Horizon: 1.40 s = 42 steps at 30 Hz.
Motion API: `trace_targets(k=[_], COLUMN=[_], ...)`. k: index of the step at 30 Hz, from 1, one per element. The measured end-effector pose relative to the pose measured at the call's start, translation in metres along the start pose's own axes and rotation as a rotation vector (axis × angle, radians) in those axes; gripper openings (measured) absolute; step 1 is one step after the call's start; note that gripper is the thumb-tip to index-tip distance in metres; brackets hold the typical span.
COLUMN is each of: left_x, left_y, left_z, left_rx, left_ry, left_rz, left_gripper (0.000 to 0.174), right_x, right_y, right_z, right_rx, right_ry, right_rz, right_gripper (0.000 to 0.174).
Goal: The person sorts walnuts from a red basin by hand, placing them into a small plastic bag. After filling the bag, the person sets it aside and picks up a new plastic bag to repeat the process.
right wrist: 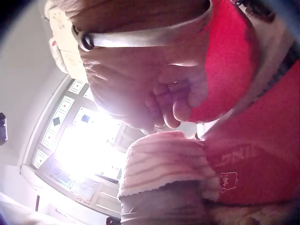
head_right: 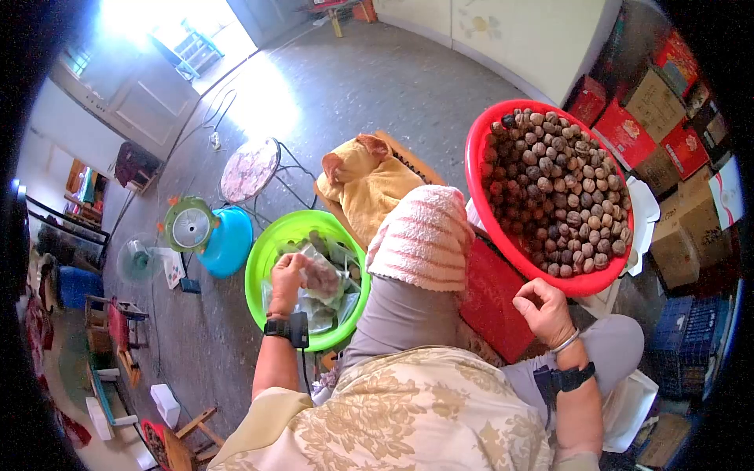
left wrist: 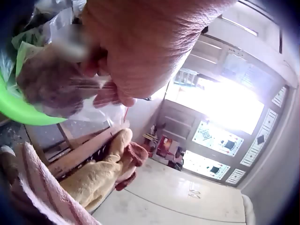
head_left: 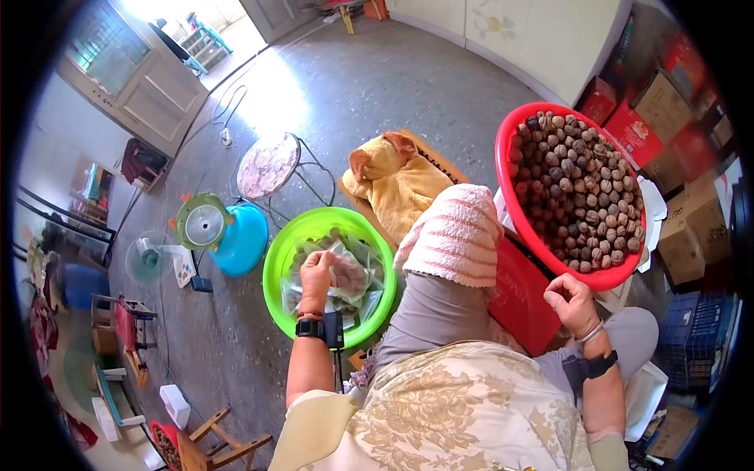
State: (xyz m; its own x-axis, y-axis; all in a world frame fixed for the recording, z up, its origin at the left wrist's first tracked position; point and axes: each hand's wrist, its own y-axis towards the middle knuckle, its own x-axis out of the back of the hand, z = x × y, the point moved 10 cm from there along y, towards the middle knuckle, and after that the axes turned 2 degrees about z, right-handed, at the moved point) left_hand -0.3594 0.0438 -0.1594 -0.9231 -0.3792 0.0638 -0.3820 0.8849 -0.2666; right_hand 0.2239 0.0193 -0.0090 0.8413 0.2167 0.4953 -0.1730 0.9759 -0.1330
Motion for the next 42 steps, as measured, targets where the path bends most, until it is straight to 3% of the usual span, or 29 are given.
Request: trace_targets(k=[4,5,8,10,11,12,14,18,22,24,29,30,32,35,36,38,42], left_x=[0.005,0.015,0.081,0.108,0.112,0.104,0.063,0.021,-0.038,-0.071,-0.166,-0.184,-0.226,-0.298,-0.312,-0.337,-0.339], left_y=[0.035,0.046,0.103,0.154,0.157,0.148,0.074,0.042,0.025,0.019,-0.02,-0.034,-0.062,-0.118,-0.112,-0.133,-0.126], left_z=[0.047,0.049,0.109,0.137,0.142,0.139,0.103,0.105,0.072,0.027,-0.122,-0.146,-0.176,-0.208,-0.19,-0.174,-0.167], left_rx=[0.172,0.206,0.117,-0.453,-0.744,-0.44,0.179,0.175,0.178,0.071,-0.435,-0.588,-0.674,-0.98,-1.03,-1.229,-1.142], left_ry=[-0.109,0.027,0.069,0.628,0.866,0.64,0.137,0.18,0.02,-0.08,0.055,0.172,0.404,0.695,0.699,1.043,1.048], left_rz=[0.057,0.057,-0.292,-0.199,-0.252,-0.177,-0.232,-0.144,-0.02,0.031,0.239,0.243,0.279,0.39,0.445,0.368,0.399], left_gripper=[0.022,0.029,0.048,0.052,0.054,0.054,0.054,0.05,0.043,0.033,0.02,0.024,0.031,0.043,0.045,0.046,0.048], right_x=[-0.001,-0.002,-0.003,-0.003,-0.003,-0.003,-0.003,-0.001,-0.002,0.0,0.001,0.002,-0.001,0.027,0.04,0.082,0.19], right_y=[0.004,0.003,0.004,0.004,0.005,0.005,0.006,0.006,-0.001,-0.004,-0.01,-0.013,-0.012,-0.027,-0.034,-0.057,-0.141], right_z=[-0.008,-0.009,-0.004,0.0,0.003,0.003,0.007,0.009,0.022,0.02,0.016,0.023,0.013,0.031,0.04,0.056,0.055], right_rx=[-0.039,-0.055,-0.058,-0.046,-0.031,-0.031,0.005,0.056,0.166,0.222,0.263,0.294,0.299,0.345,0.326,0.279,0.208], right_ry=[0.013,0.017,0.002,-0.015,-0.033,-0.032,-0.056,-0.088,-0.101,-0.119,-0.194,-0.204,-0.224,-0.188,-0.208,-0.177,-0.135], right_rz=[-0.005,0.0,0.002,-0.005,-0.012,-0.013,-0.014,-0.036,-0.025,-0.023,-0.053,-0.059,-0.055,-0.147,-0.144,-0.244,-0.664], right_gripper=[0.01,0.009,0.009,0.009,0.008,0.008,0.008,0.009,0.01,0.013,0.014,0.014,0.015,0.017,0.013,0.012,0.014])
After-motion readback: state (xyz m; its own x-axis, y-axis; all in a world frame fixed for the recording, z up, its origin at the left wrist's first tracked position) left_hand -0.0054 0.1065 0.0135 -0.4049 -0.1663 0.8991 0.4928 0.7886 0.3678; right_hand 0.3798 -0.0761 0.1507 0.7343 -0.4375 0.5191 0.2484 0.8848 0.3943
